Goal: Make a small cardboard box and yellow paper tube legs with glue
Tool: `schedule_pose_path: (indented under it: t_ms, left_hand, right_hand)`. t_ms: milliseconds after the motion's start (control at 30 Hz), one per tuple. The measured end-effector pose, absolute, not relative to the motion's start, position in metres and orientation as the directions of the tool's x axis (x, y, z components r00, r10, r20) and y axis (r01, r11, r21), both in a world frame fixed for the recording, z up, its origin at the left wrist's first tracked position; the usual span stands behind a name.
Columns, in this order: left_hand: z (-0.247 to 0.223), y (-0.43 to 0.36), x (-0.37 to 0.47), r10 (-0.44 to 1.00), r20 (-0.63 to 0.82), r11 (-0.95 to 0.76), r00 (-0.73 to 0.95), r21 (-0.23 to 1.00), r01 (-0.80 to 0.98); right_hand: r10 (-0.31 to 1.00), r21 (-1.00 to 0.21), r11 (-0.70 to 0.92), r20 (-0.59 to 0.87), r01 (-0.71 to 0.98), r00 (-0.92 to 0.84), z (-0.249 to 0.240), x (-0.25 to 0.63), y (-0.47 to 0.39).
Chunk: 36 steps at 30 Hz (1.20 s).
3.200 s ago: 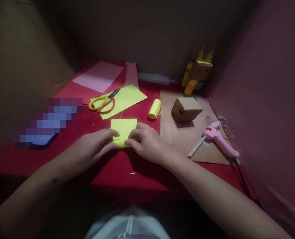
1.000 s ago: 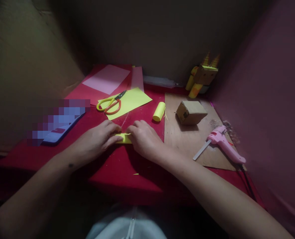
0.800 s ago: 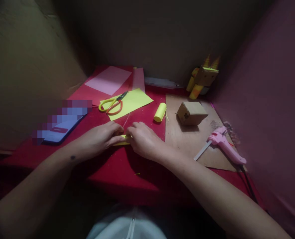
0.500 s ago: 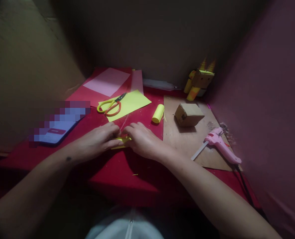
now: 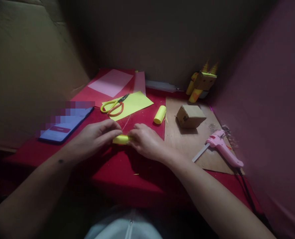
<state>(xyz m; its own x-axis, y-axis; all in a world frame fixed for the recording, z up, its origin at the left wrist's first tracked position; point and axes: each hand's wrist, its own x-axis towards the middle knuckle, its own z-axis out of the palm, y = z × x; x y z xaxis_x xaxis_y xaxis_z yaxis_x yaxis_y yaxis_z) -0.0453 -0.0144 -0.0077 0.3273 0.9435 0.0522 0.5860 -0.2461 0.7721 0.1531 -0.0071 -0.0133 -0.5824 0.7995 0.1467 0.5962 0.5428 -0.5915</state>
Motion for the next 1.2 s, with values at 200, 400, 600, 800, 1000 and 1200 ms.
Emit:
schedule_pose_path:
  t_ms: [200,400,600,800,1000,1200]
  left_hand:
    - [0.003,-0.01,-0.04,0.919,-0.039,-0.086,0.391,0.952,0.295]
    - [0.019,-0.007,-0.023,0.927,0.057,-0.15,0.37,0.962,0.228]
    - [0.028,0.003,-0.013,0.871,0.188,-0.424,0.454,0.753,0.503]
    - [0.024,0.002,0.003,0.716,0.427,-0.695,0.553,0.362,0.621]
    - [0.031,0.023,0.002,0.786,0.362,-0.596,0.501,0.657,0.461]
    - [0.012,0.089,0.021,0.567,0.379,-0.811,0.732,0.098,0.577]
  right_hand:
    - [0.875,-0.94,0.123,-0.049,0.319,-0.481,-0.006,0.161,-0.004]
    - [0.841,-0.999,-0.016,-0.034,0.038,-0.539,-0.014,0.162,-0.008]
    - [0.836,-0.989,-0.09,-0.01,-0.119,-0.549,-0.019,0.159,-0.008]
    - [0.912,-0.979,0.204,0.194,-0.012,-0.362,-0.024,0.15,-0.01]
    - [0.925,-0.943,0.307,0.263,0.128,-0.274,-0.038,0.151,-0.011]
    - [0.882,-0.92,0.334,0.229,0.203,-0.413,-0.032,0.158,-0.025]
